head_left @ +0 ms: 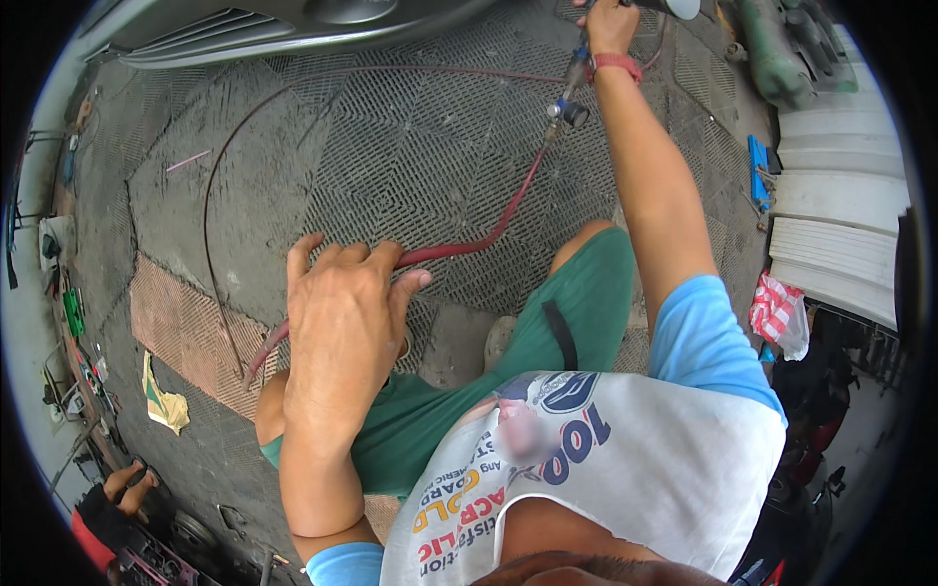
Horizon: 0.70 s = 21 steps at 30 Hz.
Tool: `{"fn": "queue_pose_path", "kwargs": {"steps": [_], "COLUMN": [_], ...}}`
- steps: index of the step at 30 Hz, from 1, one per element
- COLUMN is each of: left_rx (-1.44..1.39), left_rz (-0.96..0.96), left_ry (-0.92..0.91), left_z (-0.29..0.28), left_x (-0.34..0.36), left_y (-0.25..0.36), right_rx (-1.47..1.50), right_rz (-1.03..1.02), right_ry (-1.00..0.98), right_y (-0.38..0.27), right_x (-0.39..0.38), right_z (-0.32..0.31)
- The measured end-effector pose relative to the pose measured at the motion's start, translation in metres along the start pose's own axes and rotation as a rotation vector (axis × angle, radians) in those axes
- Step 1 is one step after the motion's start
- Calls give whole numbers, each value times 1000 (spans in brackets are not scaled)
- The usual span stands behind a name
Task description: The person uses a spray gun to apply a coat of paint to a car bumper that is covered with newspaper. They move the spray gun back and forth across the surface of the bumper, adjusting their position to cover different areas. The person also briefly adjusts the newspaper covering the bumper.
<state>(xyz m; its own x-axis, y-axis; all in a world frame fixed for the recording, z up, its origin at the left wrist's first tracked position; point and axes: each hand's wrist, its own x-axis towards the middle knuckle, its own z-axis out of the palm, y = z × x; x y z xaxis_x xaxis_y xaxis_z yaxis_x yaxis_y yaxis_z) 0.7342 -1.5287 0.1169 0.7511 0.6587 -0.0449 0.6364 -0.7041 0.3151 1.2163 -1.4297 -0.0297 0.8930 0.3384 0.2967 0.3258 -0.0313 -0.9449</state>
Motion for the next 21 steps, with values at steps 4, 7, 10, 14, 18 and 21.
{"fn": "queue_pose_path", "kwargs": {"steps": [4,7,10,14,18,21], "left_rx": [-21,-26,-12,3,-47,-41], "left_rz": [21,32,40,59,95,103], "left_ry": [-57,-95,-105,-140,-152,-145], "left_z": [3,5,6,9,14,18], "left_x": [1,4,6,9,8,6], "left_y": [3,5,7,8,14,17], "right_rx": [26,219,304,352,298,252], "right_rz": [-26,-55,-85,-46,56,28], "right_ry": [-163,-350,-462,-711,-778,-646], "right_y": [-15,-38,-64,-77,-70,-43], "right_x": [-81,-135,-183,-219,-204,-160], "right_z": [-1,-6,-6,-12,-12,-11]}}
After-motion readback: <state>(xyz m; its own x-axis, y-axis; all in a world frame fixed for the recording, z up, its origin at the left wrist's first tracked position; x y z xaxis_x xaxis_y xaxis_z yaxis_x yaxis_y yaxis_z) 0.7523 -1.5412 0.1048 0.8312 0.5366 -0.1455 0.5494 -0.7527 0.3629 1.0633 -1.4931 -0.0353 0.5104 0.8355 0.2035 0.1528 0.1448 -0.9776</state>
